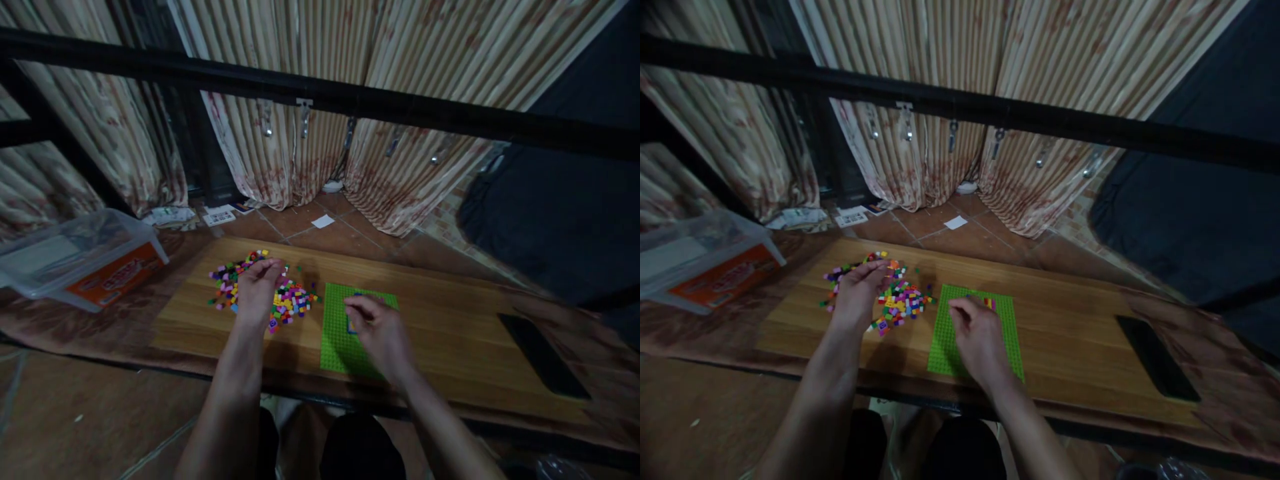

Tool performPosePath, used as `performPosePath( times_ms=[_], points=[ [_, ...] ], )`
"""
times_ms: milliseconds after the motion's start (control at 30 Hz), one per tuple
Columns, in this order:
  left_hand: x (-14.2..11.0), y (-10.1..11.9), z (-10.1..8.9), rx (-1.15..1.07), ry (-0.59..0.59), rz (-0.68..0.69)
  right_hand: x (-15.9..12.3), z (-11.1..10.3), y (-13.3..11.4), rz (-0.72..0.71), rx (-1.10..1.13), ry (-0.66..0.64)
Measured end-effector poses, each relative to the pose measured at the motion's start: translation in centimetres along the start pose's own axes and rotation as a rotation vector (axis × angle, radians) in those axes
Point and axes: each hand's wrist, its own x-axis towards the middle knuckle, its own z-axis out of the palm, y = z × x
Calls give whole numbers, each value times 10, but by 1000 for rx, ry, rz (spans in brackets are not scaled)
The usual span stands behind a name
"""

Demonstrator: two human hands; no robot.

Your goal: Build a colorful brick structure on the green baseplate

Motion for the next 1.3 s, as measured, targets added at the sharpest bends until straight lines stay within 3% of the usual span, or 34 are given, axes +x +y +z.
performPosePath(
  times_ms=[133,300,433,567,667,833,1100,1300],
  points=[
    [0,-1,-1,-29,-15,-6,15,41,-8,-31,-412,-144],
    [-2,0,0,-56,-35,-25,45,74,3,82,-629,-246],
    [-1,-2,-2,-24,-71,-32,52,86,6,108,-647,-242],
    [-1,-8,-4,126,-192,11,45,78,-4,106,-632,-216],
    [-7,-11,1,239,-348,16,32,60,-16,34,-471,-100],
    [-26,-12,16,226,-652,-164,6,34,-23,-80,-100,15],
    [-47,-23,40,91,-707,-419,-23,22,4,234,481,234],
    [-62,-32,55,38,-821,-581,-41,6,16,282,651,312]
  ],
)
